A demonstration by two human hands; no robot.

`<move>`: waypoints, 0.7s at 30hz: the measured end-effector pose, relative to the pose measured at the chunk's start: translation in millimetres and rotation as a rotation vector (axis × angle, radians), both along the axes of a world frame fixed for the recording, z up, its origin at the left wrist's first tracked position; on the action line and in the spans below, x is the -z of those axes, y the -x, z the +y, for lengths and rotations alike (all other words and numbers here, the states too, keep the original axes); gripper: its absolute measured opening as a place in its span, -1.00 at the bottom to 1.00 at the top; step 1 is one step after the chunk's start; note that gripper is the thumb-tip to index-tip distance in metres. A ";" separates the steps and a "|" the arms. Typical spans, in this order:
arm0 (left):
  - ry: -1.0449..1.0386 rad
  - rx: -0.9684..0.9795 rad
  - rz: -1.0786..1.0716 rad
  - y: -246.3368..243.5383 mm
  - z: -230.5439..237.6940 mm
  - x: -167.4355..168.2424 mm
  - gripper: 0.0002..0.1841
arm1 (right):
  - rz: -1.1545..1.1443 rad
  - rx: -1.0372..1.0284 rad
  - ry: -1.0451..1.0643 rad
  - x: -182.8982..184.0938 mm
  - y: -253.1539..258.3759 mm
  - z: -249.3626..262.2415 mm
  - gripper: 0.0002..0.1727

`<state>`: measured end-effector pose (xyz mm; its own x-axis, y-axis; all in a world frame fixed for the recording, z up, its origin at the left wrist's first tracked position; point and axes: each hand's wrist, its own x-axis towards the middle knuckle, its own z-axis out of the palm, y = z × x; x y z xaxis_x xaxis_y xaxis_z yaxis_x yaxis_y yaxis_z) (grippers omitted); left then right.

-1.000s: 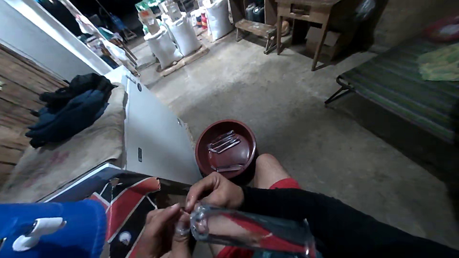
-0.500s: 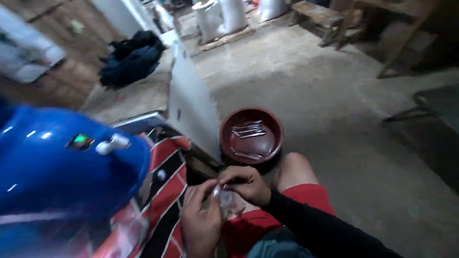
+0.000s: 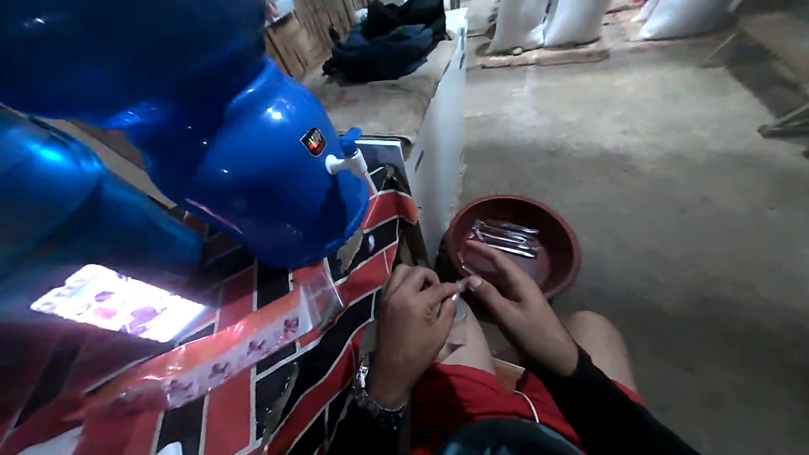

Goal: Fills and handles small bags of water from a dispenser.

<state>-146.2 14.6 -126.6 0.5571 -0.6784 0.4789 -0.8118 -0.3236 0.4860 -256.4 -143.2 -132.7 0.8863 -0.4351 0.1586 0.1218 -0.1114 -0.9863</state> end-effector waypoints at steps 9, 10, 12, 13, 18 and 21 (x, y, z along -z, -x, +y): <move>0.332 -0.236 0.047 10.4 -18.5 31.3 -0.97 | -0.067 0.017 0.018 8.8 5.1 15.6 -0.14; 0.387 -0.257 0.092 12.8 -20.8 33.6 -0.96 | -0.077 0.014 0.055 9.7 3.9 15.7 -0.12; 0.485 -0.266 0.211 18.0 -23.6 37.0 -0.95 | -0.106 0.010 0.152 12.9 1.4 14.8 -0.09; 0.530 -0.259 0.279 20.3 -24.5 38.3 -0.95 | -0.120 0.010 0.196 14.6 0.0 14.4 -0.08; 0.639 -0.276 0.517 23.3 -27.7 50.5 -0.93 | -0.179 0.065 0.338 36.1 -13.1 14.5 -0.09; 0.668 -0.256 0.541 19.0 -29.9 56.1 -0.92 | -0.223 0.147 0.308 47.9 -26.6 13.8 -0.15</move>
<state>-165.2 -15.2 -182.7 0.9171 -0.1765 0.3575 -0.3590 0.0242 0.9330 -229.9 -129.4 -180.6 0.7474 -0.4565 0.4827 0.2896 -0.4300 -0.8551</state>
